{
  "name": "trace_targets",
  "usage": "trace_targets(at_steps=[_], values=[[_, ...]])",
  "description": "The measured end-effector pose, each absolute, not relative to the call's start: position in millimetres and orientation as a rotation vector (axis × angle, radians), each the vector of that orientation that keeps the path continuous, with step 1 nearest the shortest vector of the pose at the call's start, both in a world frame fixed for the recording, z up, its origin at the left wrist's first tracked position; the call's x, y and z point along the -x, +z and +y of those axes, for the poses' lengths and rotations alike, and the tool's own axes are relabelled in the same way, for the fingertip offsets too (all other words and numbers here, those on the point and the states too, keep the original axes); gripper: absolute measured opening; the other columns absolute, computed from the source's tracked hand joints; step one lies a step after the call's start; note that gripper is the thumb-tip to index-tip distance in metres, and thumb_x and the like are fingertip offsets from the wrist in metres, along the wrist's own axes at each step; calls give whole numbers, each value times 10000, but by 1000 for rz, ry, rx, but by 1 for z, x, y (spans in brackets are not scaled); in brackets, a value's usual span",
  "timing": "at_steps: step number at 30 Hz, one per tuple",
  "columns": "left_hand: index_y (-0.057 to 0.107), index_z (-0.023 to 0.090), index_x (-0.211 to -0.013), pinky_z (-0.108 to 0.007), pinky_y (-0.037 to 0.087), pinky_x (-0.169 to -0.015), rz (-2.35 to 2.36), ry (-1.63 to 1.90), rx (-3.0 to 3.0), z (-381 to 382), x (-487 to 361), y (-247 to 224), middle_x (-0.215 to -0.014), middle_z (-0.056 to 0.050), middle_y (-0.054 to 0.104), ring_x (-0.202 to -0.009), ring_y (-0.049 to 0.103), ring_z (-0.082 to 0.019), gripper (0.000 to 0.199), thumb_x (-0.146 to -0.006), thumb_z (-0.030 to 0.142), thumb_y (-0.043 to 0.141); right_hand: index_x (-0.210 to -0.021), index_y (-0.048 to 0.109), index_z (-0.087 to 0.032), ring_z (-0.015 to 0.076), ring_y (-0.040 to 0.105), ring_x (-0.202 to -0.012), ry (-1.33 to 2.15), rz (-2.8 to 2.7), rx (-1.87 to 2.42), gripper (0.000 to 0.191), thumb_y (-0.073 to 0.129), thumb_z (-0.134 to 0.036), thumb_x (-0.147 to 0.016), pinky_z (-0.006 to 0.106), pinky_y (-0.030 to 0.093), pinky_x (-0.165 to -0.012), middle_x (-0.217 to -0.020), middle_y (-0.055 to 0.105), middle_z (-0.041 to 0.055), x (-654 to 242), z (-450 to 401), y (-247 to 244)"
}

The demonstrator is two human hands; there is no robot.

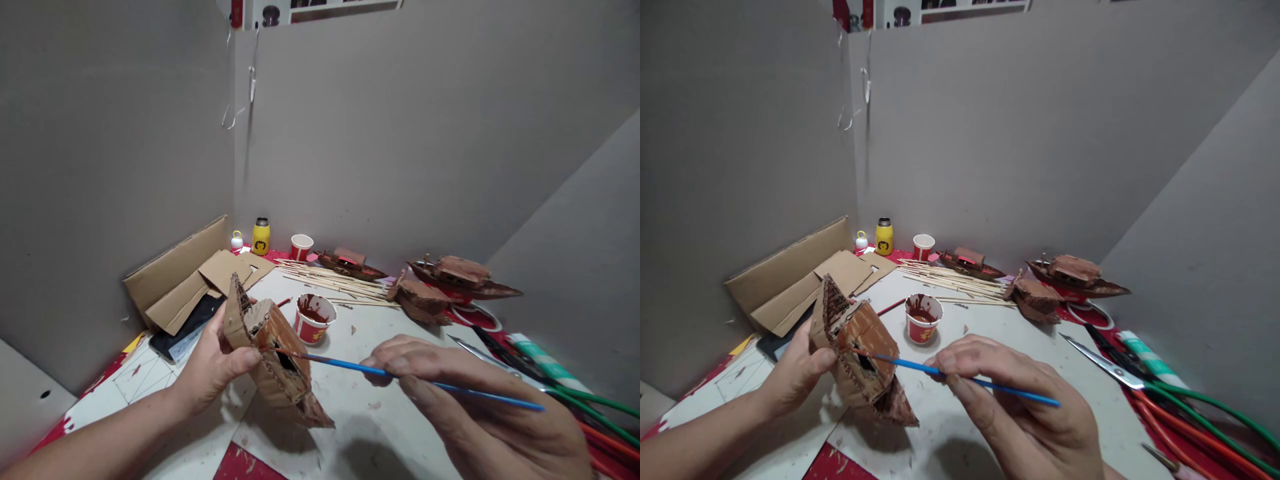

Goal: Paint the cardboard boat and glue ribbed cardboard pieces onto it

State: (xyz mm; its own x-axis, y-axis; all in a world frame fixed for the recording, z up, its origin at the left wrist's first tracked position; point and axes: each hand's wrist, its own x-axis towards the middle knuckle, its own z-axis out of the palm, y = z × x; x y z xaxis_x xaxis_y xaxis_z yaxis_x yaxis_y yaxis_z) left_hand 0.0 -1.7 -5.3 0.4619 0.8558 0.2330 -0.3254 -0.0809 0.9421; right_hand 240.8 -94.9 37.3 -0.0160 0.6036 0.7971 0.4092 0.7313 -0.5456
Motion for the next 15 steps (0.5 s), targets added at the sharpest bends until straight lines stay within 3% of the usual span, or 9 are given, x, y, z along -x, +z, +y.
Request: trace_targets(at_steps=[8,15], values=[[343,206,-1440,-448,471,-997,505,1047,-1282,-4,0,-2,-1361,-159,566,-1241,531,-356,936,-666,457,806,-1012,693,-244,199,714,-803,175,-1682,806,306,619,-21,-816,314,632,-700,-872,747,27,-239,-94,38],[344,216,-1431,-429,454,-1019,509,1058,-1305,-3,-1,-1,-1382,-138,552,-1262,516,-333,923,-671,492,791,-1049,680,-264,189,726,-825,94,-1751,844,355,632,-22,-794,304,621,-799,-916,758,11,-238,-102,42]])
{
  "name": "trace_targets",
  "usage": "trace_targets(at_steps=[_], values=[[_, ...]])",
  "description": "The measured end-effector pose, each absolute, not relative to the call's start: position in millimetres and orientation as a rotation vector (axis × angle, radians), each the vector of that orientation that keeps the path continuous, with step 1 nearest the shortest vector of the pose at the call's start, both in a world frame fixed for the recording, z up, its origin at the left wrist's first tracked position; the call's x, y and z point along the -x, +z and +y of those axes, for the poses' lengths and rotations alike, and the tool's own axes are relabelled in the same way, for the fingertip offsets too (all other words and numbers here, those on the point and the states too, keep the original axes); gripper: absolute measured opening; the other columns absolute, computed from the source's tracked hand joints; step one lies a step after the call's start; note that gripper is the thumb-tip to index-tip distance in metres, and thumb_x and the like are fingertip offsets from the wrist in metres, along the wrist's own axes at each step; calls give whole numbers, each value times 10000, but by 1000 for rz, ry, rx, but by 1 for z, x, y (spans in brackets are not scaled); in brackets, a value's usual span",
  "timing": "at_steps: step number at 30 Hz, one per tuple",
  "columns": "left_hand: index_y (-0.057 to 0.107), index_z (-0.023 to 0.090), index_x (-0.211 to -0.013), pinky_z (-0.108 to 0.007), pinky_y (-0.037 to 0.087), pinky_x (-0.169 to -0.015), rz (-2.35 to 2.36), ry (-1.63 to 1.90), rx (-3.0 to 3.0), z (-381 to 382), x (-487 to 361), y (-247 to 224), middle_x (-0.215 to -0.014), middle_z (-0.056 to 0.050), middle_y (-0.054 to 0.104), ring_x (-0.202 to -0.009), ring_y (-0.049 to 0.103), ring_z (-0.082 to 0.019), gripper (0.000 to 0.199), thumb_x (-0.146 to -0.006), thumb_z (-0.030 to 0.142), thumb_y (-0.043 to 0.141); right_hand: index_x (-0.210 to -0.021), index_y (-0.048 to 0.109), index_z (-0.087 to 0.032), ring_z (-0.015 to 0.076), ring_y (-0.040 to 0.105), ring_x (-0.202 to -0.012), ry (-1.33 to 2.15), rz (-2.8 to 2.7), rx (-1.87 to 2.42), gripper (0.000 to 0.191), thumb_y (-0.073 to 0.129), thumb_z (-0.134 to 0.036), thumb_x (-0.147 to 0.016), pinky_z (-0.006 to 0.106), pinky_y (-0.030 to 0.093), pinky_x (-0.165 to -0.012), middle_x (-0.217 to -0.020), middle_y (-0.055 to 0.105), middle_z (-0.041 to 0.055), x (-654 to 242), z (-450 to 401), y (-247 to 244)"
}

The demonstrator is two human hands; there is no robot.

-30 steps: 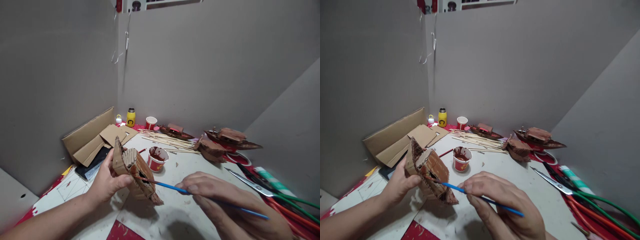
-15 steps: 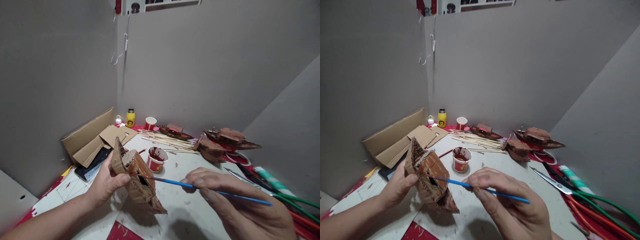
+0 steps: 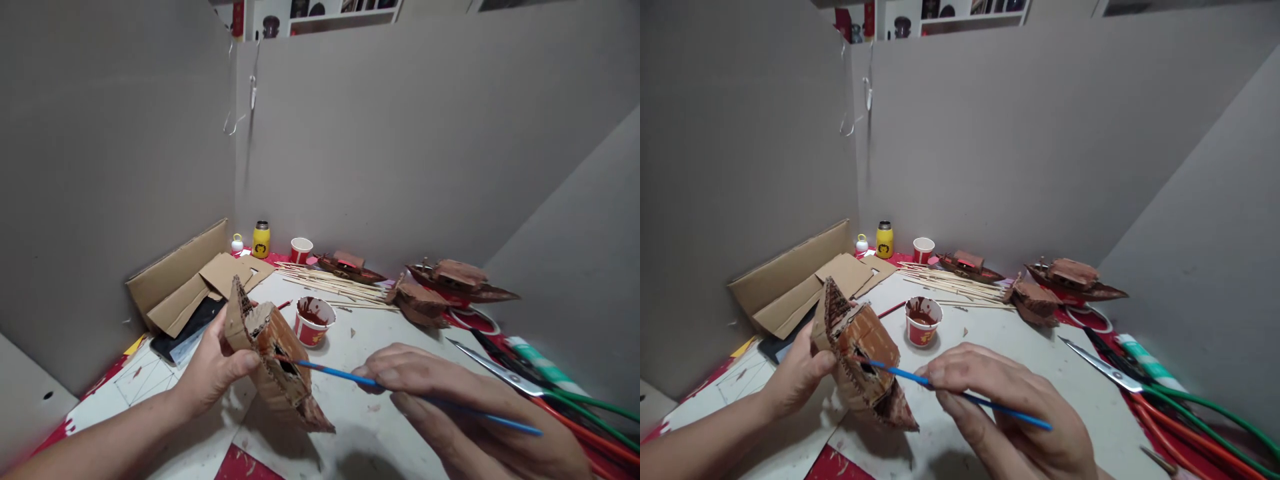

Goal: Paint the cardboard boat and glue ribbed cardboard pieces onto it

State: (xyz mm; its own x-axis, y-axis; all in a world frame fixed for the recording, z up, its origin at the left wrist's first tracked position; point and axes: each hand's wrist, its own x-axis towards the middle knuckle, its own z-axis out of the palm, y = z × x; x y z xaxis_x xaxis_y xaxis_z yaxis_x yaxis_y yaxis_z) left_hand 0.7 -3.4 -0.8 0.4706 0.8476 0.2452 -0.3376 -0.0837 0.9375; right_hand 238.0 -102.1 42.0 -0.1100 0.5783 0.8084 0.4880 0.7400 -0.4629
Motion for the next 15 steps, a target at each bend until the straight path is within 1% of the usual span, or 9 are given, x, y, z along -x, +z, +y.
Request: trace_targets(at_steps=[3,7,12,15], values=[[356,207,-1423,-420,477,-994,511,1055,-1308,-4,-1,0,-1369,-146,562,-1240,537,-337,953,-639,498,811,-1084,678,-260,208,731,-854,68,-1790,857,386,623,-14,-793,324,625,-802,-945,761,27,-236,-103,43],[383,206,-1410,-417,500,-963,545,1058,-1289,-3,-1,0,-1325,-143,598,-1198,570,-344,966,-604,490,834,-1120,657,-272,211,733,-845,121,-1902,832,444,604,11,-782,312,633,-758,-916,761,21,-237,-103,50],[392,198,-1391,-410,516,-938,547,1044,-1298,-2,-2,0,-1302,-146,608,-1165,591,-341,980,-578,509,842,-1085,678,-257,216,737,-814,83,-1914,811,403,639,-16,-765,305,633,-749,-895,764,22,-241,-104,51],[408,193,-1368,-400,520,-926,549,1041,-1317,-3,-1,0,-1280,-143,618,-1151,598,-336,958,-577,519,839,-1113,675,-267,233,738,-836,69,-1867,831,405,629,-32,-786,325,634,-748,-918,767,32,-237,-105,50]])
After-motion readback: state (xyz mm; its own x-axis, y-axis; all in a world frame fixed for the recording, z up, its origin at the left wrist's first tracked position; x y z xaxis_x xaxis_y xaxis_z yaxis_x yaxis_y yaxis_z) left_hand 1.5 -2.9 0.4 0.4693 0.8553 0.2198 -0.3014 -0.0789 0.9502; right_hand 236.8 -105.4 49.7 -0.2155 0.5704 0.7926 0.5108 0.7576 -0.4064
